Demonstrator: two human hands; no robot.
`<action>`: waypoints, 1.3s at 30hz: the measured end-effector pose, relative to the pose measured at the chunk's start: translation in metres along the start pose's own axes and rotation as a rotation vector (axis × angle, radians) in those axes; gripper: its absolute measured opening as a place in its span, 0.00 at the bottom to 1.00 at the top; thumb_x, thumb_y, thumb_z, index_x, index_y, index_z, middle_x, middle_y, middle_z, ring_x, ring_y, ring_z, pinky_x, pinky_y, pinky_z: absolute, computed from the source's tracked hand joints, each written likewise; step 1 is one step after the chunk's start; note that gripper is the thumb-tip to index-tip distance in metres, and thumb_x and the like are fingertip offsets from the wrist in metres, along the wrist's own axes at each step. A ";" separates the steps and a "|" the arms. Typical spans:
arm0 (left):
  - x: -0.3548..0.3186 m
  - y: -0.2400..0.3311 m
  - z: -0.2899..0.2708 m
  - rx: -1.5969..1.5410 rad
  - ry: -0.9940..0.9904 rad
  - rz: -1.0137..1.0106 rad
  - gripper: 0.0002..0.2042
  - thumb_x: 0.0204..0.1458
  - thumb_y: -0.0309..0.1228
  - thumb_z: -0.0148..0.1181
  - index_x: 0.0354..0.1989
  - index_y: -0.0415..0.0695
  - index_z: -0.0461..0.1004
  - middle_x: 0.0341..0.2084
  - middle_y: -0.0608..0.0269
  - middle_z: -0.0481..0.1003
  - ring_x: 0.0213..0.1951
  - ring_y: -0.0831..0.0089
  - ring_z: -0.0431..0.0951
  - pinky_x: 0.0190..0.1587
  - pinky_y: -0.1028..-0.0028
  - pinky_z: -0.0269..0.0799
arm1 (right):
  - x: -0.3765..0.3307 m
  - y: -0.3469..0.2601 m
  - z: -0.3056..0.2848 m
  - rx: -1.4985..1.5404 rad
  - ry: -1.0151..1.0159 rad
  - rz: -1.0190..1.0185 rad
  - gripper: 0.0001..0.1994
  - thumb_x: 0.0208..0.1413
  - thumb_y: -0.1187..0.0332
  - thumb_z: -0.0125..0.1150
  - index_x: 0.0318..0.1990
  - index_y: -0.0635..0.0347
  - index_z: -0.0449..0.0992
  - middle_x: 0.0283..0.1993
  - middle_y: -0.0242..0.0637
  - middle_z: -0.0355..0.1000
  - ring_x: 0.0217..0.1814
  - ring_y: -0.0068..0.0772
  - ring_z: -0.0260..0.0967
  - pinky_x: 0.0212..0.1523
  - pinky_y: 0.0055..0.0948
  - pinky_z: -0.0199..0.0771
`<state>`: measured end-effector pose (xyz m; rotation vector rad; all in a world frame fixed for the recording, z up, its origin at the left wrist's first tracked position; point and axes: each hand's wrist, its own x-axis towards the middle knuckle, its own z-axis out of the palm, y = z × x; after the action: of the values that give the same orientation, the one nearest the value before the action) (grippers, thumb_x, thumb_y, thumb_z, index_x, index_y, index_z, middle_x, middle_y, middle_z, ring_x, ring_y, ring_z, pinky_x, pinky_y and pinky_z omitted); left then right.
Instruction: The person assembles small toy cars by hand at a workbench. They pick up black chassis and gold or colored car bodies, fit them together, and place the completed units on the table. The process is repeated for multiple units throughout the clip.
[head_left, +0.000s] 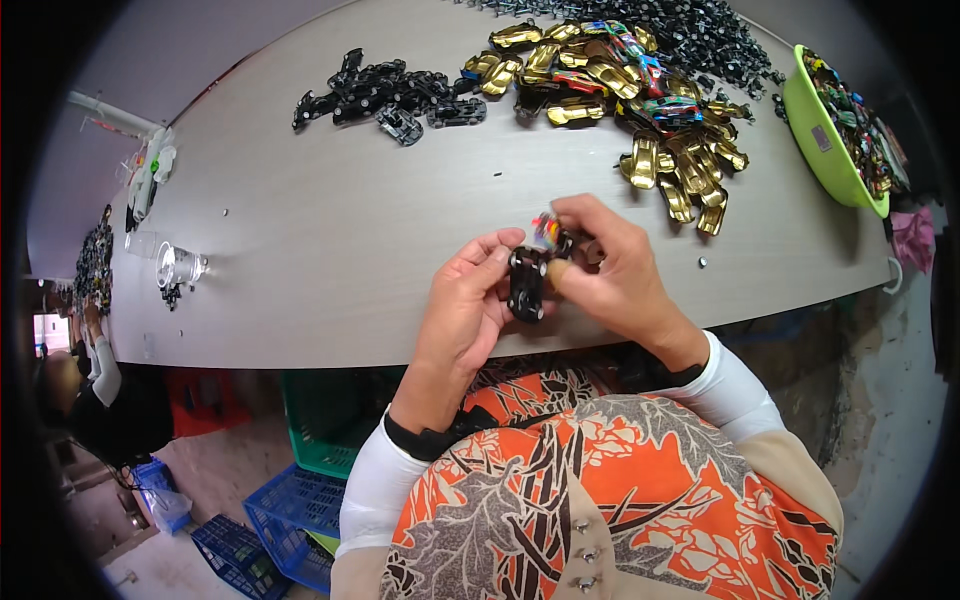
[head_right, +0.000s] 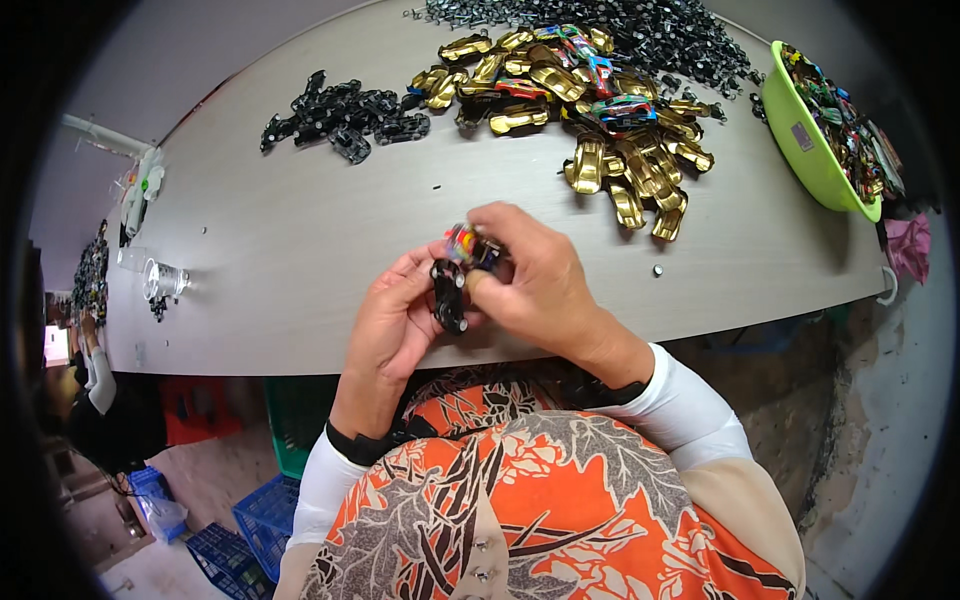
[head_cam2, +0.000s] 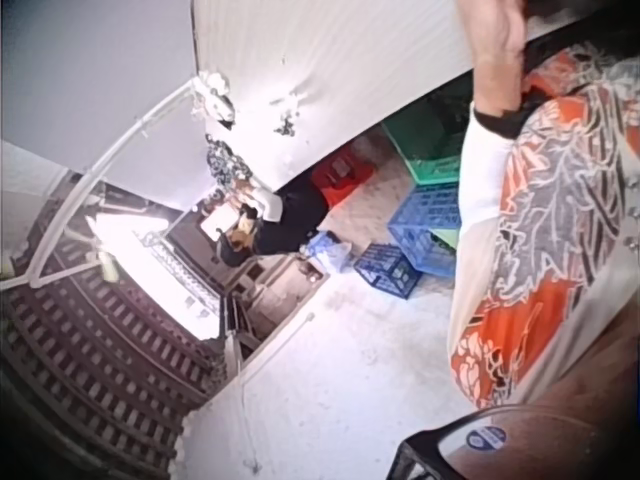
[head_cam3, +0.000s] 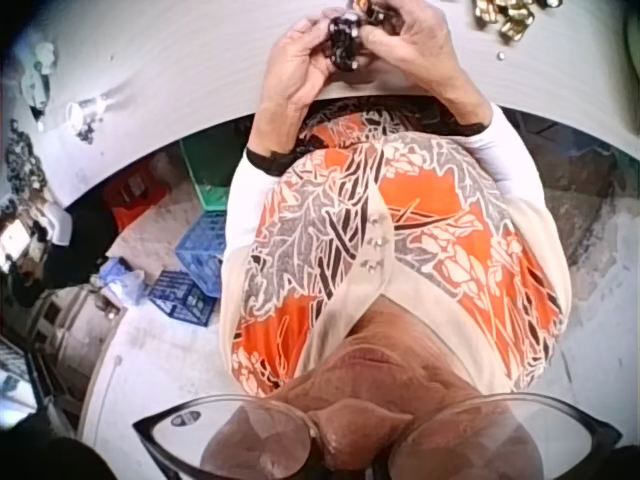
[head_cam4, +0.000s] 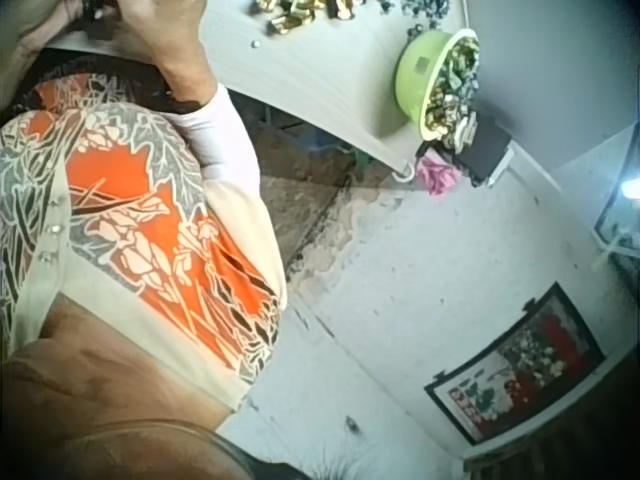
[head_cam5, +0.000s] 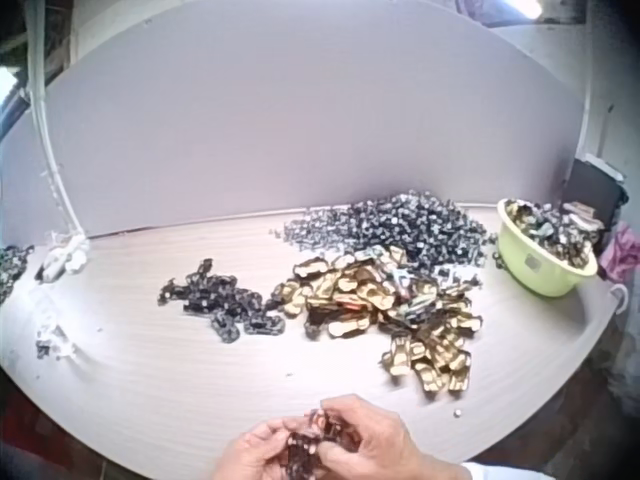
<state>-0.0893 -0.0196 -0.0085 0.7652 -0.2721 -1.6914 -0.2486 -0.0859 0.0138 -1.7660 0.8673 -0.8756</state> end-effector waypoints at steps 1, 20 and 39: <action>0.000 0.004 0.000 -0.053 -0.025 -0.031 0.13 0.59 0.27 0.44 0.49 0.34 0.63 0.39 0.53 0.73 0.39 0.63 0.77 0.41 0.61 0.78 | 0.005 -0.003 -0.001 0.073 0.020 0.045 0.17 0.40 0.77 0.59 0.42 0.65 0.68 0.30 0.33 0.70 0.22 0.15 0.64 0.20 0.20 0.63; -0.003 0.013 0.010 0.244 0.053 0.106 0.14 0.46 0.17 0.58 0.43 0.35 0.68 0.34 0.60 0.74 0.35 0.76 0.75 0.39 0.75 0.77 | -0.005 0.004 -0.004 0.200 -0.106 0.081 0.10 0.44 0.78 0.60 0.35 0.65 0.69 0.30 0.29 0.67 0.24 0.14 0.61 0.20 0.20 0.63; -0.006 0.010 0.004 0.075 -0.018 0.148 0.20 0.46 0.18 0.57 0.50 0.38 0.66 0.39 0.54 0.73 0.43 0.65 0.75 0.40 0.67 0.80 | -0.010 -0.012 -0.003 0.447 0.000 0.241 0.11 0.48 0.76 0.59 0.39 0.63 0.66 0.33 0.26 0.65 0.29 0.08 0.58 0.26 0.12 0.60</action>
<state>-0.0834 -0.0176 0.0024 0.7670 -0.3968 -1.5560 -0.2545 -0.0754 0.0238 -1.2476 0.7920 -0.8336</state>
